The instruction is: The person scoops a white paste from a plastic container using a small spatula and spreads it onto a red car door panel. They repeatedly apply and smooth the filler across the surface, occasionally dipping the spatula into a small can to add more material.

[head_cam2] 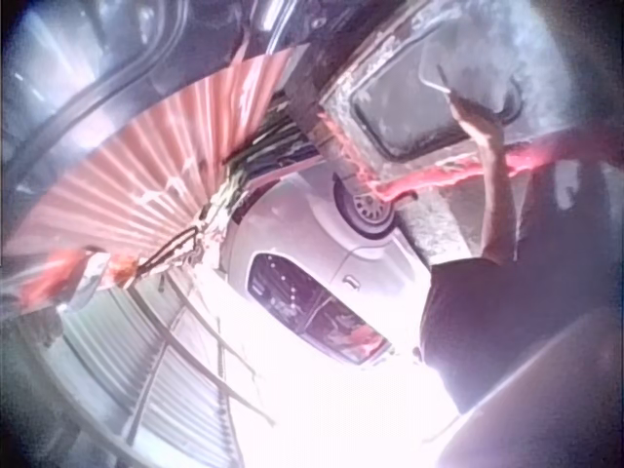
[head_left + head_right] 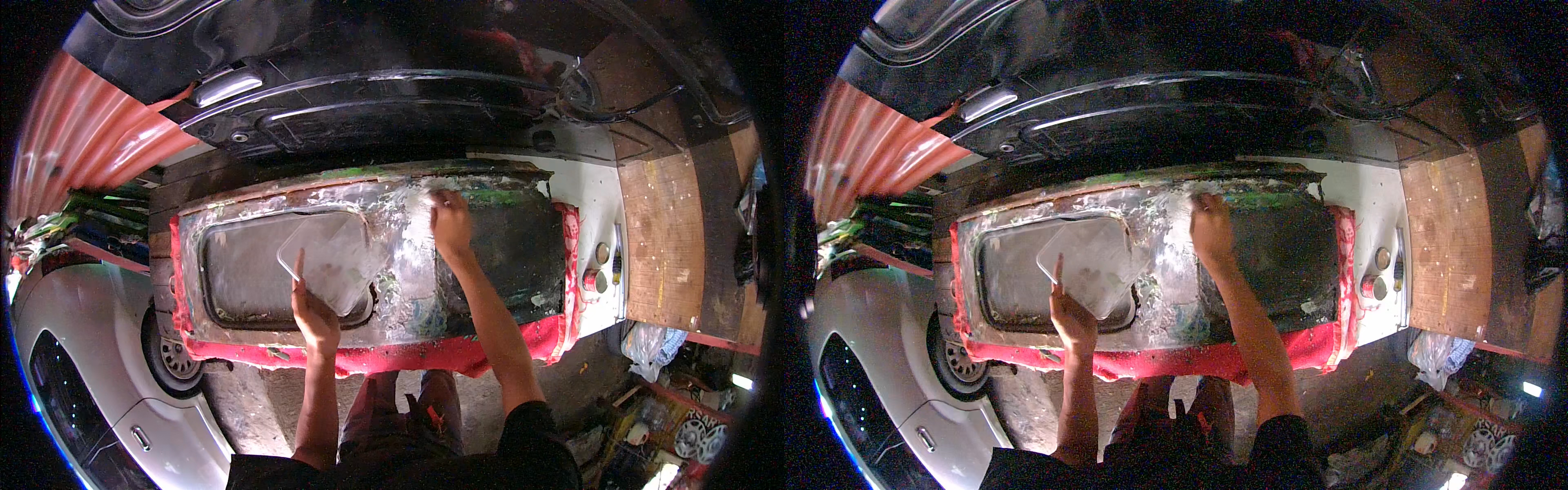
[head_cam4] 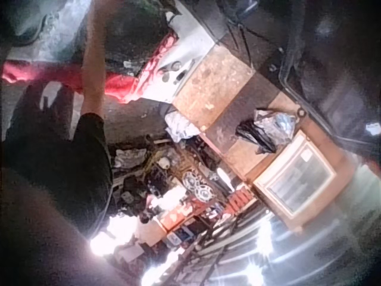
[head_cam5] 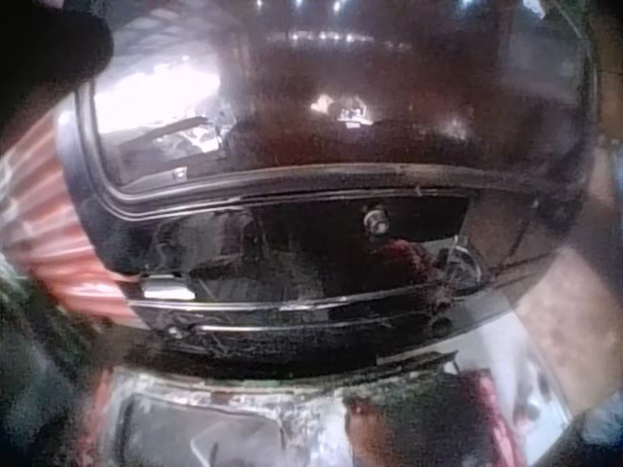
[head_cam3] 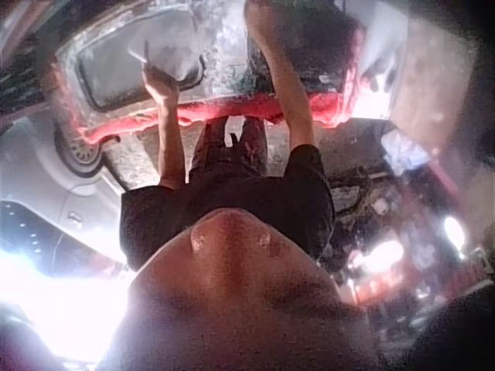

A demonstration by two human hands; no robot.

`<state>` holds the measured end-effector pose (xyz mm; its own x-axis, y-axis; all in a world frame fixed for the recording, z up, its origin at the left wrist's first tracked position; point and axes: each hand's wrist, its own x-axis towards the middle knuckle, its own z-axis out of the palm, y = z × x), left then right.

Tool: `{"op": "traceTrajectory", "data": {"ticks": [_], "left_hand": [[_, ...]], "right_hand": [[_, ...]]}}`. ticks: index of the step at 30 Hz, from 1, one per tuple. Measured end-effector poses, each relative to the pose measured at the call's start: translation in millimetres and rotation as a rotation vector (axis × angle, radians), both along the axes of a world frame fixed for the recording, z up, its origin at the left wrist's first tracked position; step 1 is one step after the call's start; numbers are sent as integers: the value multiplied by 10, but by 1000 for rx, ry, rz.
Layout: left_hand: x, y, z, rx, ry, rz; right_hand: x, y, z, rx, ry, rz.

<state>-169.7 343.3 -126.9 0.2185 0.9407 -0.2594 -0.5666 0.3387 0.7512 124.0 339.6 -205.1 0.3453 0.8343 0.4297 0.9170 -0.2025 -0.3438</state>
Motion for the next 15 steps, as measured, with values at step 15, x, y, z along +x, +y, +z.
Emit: {"op": "traceTrajectory", "data": {"ticks": [15], "left_hand": [[-60,151,-78,-23,-63,14]], "right_hand": [[42,-5,180,54,80,7]]}}
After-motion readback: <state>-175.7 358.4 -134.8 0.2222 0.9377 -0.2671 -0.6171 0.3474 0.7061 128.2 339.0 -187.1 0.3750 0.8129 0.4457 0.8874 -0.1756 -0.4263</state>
